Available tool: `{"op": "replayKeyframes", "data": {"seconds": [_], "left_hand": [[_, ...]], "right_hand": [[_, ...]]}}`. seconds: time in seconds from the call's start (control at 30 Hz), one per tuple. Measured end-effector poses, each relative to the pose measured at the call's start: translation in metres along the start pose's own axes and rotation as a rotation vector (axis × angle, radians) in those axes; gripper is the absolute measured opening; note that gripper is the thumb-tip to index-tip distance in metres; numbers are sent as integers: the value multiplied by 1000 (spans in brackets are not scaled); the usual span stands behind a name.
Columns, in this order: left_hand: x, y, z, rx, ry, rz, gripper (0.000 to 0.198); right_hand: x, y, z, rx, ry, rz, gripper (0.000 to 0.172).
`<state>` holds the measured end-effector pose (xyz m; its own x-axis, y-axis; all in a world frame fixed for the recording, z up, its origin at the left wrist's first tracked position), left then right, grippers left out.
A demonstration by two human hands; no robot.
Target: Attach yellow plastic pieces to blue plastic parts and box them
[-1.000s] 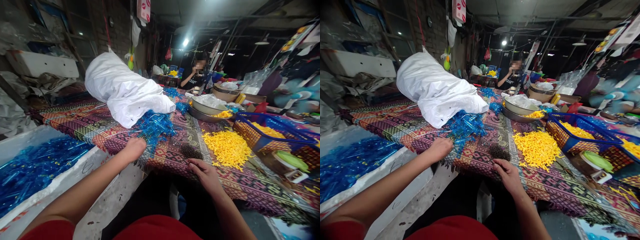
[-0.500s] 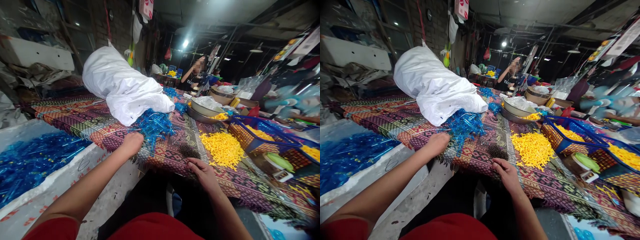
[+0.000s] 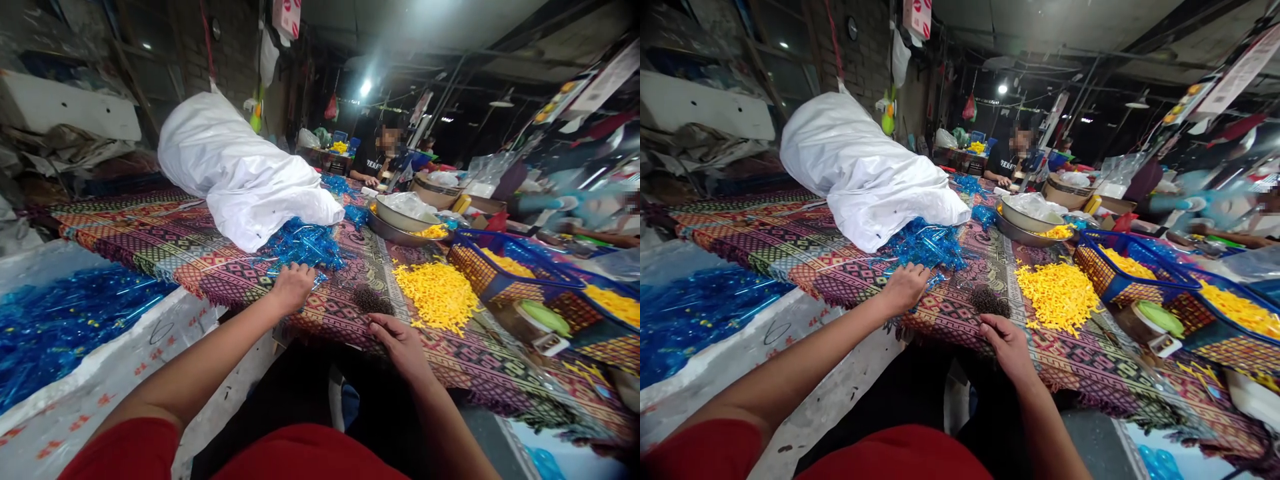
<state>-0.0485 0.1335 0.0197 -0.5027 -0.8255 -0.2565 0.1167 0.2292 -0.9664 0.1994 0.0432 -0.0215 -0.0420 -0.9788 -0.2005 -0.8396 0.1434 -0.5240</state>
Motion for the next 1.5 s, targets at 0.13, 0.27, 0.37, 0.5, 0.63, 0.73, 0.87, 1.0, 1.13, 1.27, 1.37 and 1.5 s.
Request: {"op": "replayKeyframes", "data": {"seconds": [0.13, 0.27, 0.37, 0.5, 0.63, 0.73, 0.87, 1.0, 1.13, 1.27, 1.37, 1.5], "left_hand": [[-6, 3, -2, 7, -59, -5, 22], [-11, 2, -8, 9, -138, 4, 29], [-13, 2, -6, -11, -92, 42, 30], [-16, 6, 3, -42, -38, 57, 25], [-19, 9, 3, 13, -83, 27, 31], [-15, 6, -5, 40, -103, 87, 46], [0, 1, -21, 52, -145, 119, 48], [18, 7, -27, 78, -127, 4, 62], [25, 13, -28, 126, -97, -102, 67], [23, 13, -39, 184, -108, -117, 65], [22, 14, -49, 231, -110, -98, 65], [24, 10, -51, 348, -91, 29, 57]], "right_hand": [[0, -1, -2, 6, -8, 0, 30], [0, -2, -1, 2, -19, -18, 30], [0, -3, 0, 6, -21, -22, 30], [-1, -3, 0, 2, -16, -24, 29], [1, -3, -1, -17, -20, -35, 28], [0, -5, -5, -60, 41, -42, 29], [-19, -4, -20, -4, 35, -92, 31], [-62, 23, -43, 197, -262, -150, 24], [-103, 68, -58, 551, -548, -182, 35], [-126, 92, -60, 679, -637, -288, 47], [-131, 88, -55, 723, -642, -303, 39], [-126, 69, -53, 780, -623, -193, 36]]}}
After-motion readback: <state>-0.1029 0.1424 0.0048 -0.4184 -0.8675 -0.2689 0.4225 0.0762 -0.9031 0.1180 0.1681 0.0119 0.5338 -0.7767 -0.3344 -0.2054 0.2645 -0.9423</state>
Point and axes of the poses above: each hand's wrist, its own x-axis away from the middle knuckle, its own y-axis out of the palm, z = x × y, the point moved 1 cm from there along -x, towards the middle knuckle, and after that the axes turned 2 degrees about -z, right-handed, at the moved point
